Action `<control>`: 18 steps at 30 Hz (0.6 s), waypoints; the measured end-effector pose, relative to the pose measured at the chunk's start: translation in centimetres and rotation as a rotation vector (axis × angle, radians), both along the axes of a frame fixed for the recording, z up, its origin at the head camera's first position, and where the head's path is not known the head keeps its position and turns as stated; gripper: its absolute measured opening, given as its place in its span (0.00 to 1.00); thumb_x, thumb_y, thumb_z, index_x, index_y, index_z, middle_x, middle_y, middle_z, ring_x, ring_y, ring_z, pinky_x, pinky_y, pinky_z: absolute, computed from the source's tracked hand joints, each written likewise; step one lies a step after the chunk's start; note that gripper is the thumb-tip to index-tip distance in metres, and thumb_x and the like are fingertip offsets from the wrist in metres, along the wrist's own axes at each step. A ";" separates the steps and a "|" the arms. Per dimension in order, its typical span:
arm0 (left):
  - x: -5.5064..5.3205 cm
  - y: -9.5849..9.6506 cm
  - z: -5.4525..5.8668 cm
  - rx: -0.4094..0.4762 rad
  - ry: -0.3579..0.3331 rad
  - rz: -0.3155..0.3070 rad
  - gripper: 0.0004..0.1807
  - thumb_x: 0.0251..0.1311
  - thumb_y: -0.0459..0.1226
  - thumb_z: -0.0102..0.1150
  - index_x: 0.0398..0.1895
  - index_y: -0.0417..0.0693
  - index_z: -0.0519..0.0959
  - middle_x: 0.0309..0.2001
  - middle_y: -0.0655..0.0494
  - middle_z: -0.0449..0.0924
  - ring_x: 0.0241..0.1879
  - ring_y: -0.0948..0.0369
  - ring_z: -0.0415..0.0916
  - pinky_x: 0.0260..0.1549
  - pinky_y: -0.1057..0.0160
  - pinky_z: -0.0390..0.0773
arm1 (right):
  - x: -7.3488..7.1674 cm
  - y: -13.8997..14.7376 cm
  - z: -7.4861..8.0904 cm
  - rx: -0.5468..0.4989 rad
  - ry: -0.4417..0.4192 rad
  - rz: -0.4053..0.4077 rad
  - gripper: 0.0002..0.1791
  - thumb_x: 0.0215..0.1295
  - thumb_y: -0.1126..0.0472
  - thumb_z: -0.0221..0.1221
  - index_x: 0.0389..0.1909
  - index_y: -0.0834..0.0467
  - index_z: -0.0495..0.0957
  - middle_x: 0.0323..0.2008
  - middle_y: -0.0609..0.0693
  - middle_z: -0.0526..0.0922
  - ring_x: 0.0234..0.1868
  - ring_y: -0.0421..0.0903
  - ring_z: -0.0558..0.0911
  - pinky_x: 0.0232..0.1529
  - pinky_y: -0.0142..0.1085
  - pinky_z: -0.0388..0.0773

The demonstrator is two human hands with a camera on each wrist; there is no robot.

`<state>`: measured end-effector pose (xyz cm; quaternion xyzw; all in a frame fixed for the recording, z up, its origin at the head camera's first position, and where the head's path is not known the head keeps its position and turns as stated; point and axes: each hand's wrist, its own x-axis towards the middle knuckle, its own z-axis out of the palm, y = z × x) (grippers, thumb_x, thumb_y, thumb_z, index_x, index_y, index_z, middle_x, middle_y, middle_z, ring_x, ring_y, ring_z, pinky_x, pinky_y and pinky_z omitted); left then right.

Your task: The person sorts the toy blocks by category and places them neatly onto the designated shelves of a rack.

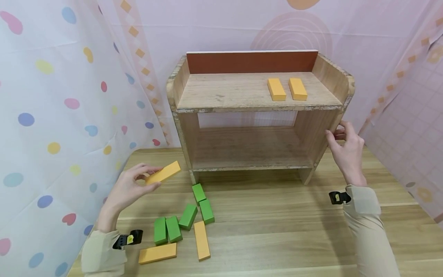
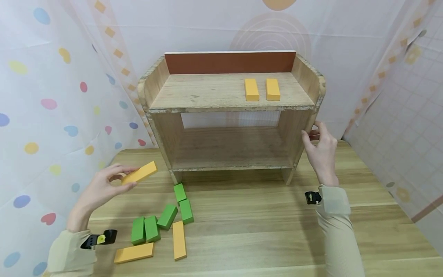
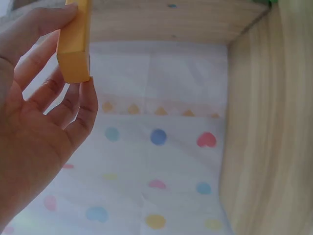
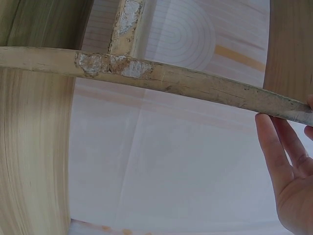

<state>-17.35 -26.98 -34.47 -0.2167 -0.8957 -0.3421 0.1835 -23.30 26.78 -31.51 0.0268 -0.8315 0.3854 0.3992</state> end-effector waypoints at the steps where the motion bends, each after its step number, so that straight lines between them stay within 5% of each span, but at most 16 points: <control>1: 0.0 0.2 0.2 0.005 0.014 -0.001 0.20 0.47 0.28 0.70 0.47 0.42 0.82 0.39 0.52 0.81 0.38 0.78 0.70 0.40 0.82 0.72 | 0.0 0.0 0.0 -0.001 0.000 0.001 0.17 0.63 0.60 0.59 0.50 0.63 0.75 0.32 0.64 0.82 0.29 0.14 0.69 0.26 0.08 0.64; 18: -0.8 4.8 3.0 0.109 0.198 -0.041 0.21 0.40 0.24 0.72 0.43 0.43 0.84 0.39 0.50 0.83 0.37 0.75 0.71 0.38 0.80 0.70 | 0.1 -0.2 0.1 -0.004 -0.013 -0.017 0.17 0.63 0.60 0.58 0.50 0.64 0.75 0.31 0.61 0.81 0.28 0.14 0.68 0.26 0.08 0.64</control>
